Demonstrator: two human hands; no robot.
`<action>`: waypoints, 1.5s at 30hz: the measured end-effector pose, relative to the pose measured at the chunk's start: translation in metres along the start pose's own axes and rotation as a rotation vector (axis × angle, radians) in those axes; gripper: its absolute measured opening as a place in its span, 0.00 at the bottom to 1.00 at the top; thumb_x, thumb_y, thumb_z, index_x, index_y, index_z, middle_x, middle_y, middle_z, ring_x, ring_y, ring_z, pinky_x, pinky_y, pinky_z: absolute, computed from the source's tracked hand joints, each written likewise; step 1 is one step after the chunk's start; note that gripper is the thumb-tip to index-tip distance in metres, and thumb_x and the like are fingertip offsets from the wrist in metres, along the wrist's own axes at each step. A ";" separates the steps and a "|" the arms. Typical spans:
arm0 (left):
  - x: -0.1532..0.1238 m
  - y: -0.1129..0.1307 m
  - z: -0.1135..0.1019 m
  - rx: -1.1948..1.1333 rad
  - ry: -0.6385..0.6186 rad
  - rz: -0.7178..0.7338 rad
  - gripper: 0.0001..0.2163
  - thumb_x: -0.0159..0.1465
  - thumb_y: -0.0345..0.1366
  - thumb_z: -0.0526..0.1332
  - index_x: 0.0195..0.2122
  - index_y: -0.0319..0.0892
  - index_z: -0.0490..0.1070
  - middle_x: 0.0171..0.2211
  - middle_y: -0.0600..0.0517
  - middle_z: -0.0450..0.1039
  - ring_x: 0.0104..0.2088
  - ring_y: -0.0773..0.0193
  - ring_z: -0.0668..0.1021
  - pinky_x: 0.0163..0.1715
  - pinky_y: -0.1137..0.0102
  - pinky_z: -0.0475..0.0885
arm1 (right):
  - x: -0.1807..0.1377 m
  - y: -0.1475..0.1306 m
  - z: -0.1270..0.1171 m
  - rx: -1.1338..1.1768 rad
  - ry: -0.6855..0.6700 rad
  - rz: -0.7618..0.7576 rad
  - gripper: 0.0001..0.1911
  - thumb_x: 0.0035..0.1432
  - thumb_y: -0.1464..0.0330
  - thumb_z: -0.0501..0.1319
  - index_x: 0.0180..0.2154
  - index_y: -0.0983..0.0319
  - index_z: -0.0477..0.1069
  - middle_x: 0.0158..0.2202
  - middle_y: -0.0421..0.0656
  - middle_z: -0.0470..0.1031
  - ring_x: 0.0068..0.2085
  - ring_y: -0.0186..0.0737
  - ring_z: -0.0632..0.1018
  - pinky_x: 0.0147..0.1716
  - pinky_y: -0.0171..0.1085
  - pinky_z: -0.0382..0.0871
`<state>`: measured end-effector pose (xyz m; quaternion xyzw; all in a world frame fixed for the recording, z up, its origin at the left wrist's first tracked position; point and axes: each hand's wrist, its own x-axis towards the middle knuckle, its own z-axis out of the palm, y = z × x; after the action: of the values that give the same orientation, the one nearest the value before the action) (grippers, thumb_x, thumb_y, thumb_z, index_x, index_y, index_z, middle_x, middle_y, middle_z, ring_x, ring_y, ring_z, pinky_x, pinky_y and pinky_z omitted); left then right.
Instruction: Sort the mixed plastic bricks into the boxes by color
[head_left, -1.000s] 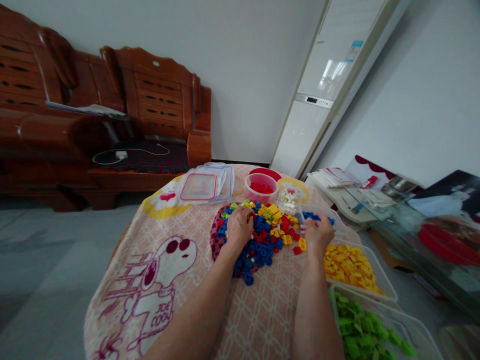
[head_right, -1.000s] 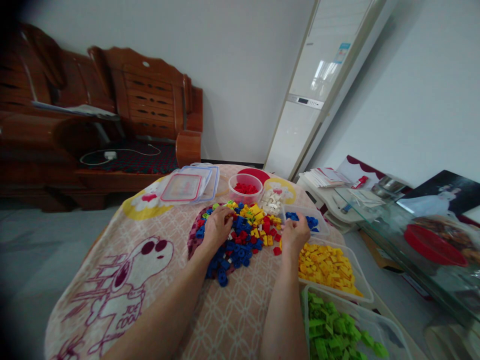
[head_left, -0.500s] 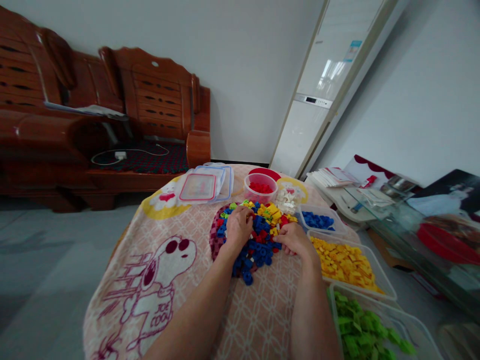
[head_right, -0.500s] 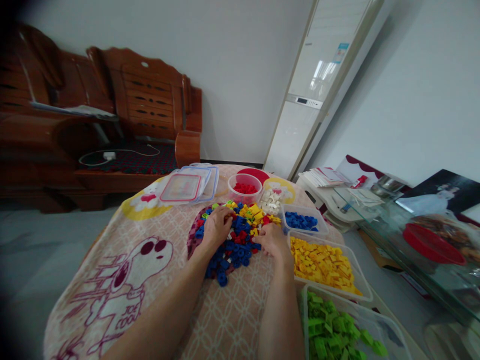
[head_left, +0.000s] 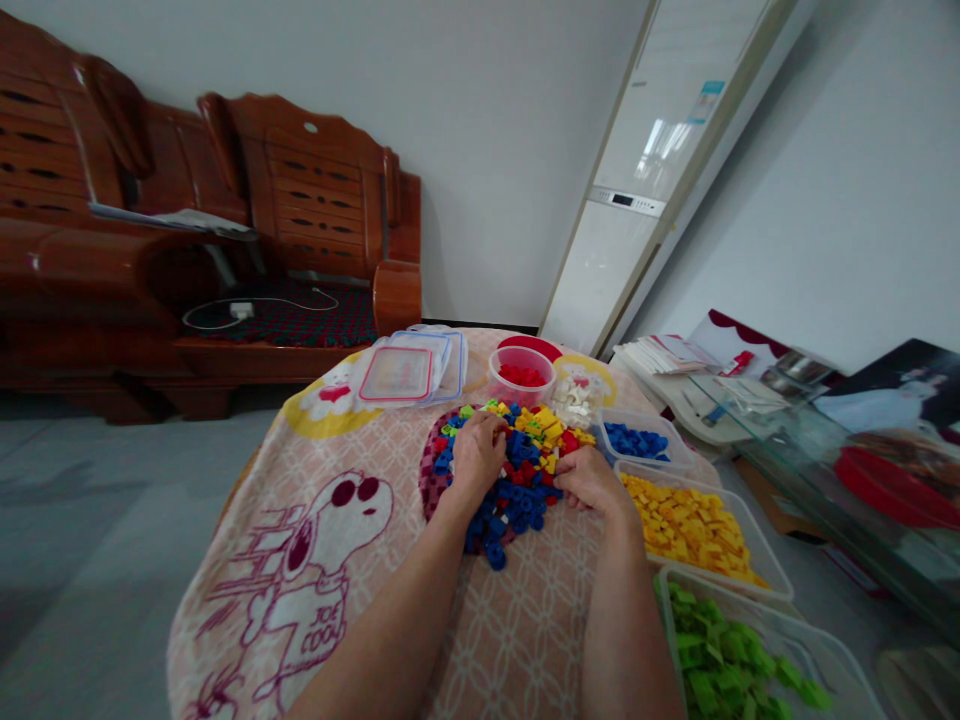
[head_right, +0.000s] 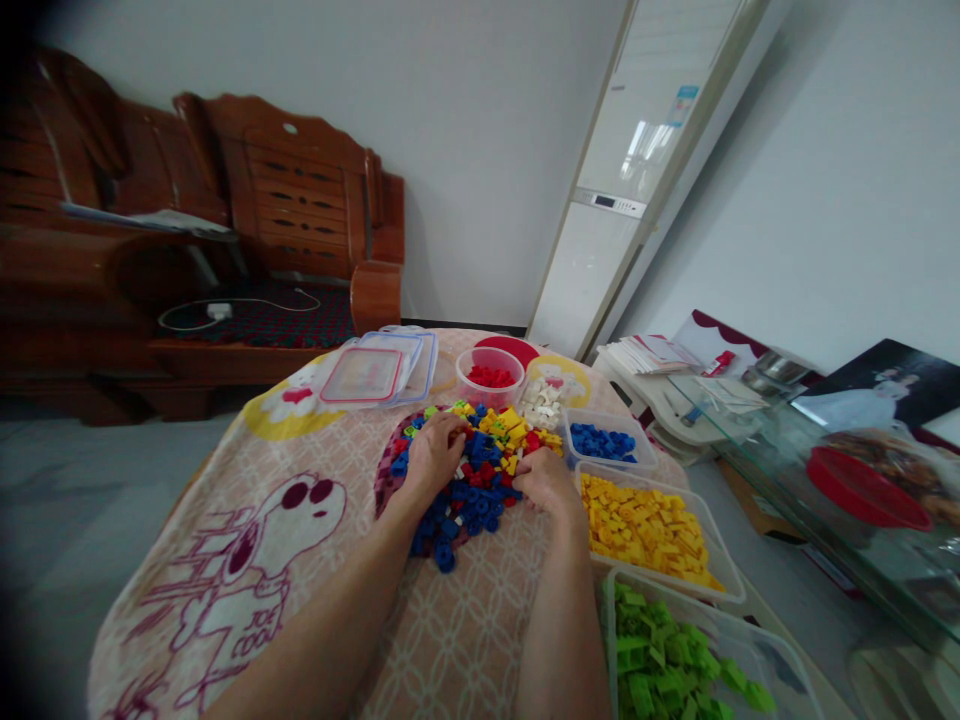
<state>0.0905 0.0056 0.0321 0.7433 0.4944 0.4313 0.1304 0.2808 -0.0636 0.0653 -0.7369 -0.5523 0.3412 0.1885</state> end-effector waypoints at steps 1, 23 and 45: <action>0.000 0.000 0.000 0.002 -0.002 -0.001 0.08 0.59 0.28 0.58 0.37 0.43 0.75 0.41 0.49 0.75 0.44 0.60 0.75 0.47 0.67 0.70 | 0.000 0.000 -0.001 0.012 0.001 0.017 0.04 0.46 0.74 0.60 0.26 0.63 0.74 0.13 0.36 0.69 0.14 0.34 0.72 0.13 0.28 0.61; 0.000 -0.001 0.001 -0.009 0.022 0.002 0.09 0.58 0.27 0.58 0.36 0.43 0.75 0.41 0.49 0.75 0.43 0.59 0.75 0.45 0.66 0.70 | 0.004 0.009 -0.015 0.460 0.574 -0.028 0.14 0.46 0.69 0.60 0.38 0.66 0.72 0.21 0.41 0.74 0.22 0.39 0.77 0.20 0.32 0.72; 0.000 0.000 0.000 -0.027 0.006 0.004 0.09 0.58 0.27 0.58 0.36 0.44 0.75 0.41 0.50 0.75 0.43 0.60 0.75 0.46 0.67 0.70 | -0.008 -0.005 -0.004 0.052 -0.018 0.037 0.05 0.44 0.76 0.57 0.22 0.63 0.71 0.13 0.37 0.69 0.15 0.33 0.72 0.14 0.27 0.61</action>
<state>0.0902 0.0055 0.0323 0.7411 0.4876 0.4405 0.1380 0.2792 -0.0695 0.0742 -0.7387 -0.5311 0.3655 0.1966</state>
